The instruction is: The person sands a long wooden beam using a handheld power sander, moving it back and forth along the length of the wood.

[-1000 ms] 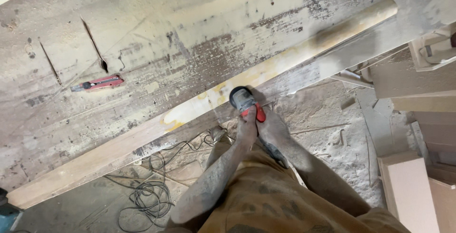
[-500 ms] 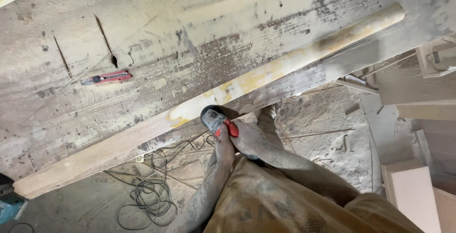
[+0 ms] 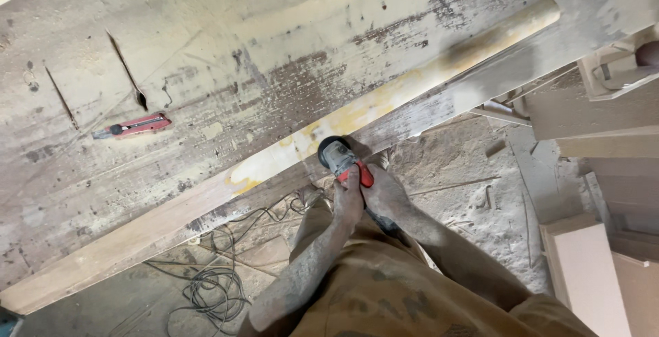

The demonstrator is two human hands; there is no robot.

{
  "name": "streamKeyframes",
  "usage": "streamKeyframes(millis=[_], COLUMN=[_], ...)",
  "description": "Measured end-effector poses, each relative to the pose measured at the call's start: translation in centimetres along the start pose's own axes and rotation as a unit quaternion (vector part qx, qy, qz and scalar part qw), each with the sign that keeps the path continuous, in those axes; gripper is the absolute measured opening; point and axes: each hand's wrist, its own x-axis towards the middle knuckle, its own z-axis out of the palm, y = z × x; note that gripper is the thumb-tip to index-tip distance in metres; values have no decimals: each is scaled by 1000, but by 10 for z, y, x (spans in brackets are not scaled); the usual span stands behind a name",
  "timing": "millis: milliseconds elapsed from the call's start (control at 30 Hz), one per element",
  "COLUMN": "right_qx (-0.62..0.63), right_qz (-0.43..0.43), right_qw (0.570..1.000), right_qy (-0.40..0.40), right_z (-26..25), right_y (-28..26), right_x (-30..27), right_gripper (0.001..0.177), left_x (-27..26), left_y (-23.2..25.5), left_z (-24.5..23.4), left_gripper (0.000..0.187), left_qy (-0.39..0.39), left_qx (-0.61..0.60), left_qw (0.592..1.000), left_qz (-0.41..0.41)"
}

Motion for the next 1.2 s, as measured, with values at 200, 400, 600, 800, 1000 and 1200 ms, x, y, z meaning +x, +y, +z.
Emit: streamKeyframes(millis=[200,400,600,800,1000,1200], right_qx=[84,-19,38,326,-97,18], right_qz=[17,7,-33,41,-27,-1], right_qw=[996,1000,999,944,995,1000], right_qy=[41,2,18,16,5,7], right_z=[-30,-2,-10,-31,19,8], right_y=[-13,0,1,-46,24,30], right_x=[-13,30,16,-9,48,30], right_gripper=[44,47,52,43,50,50], left_x=[18,9,-2,24,-18,41], left_y=[28,27,41,59,49,-4], left_z=[28,16,20,17,24,27], left_gripper=[80,82,91,104,100,94], left_qy=[-51,33,-14,-9,-4,-1], left_qx=[-6,-53,-12,-18,4,10], left_qw=[998,998,999,998,1000,1000], left_qz=[47,20,29,52,-23,7])
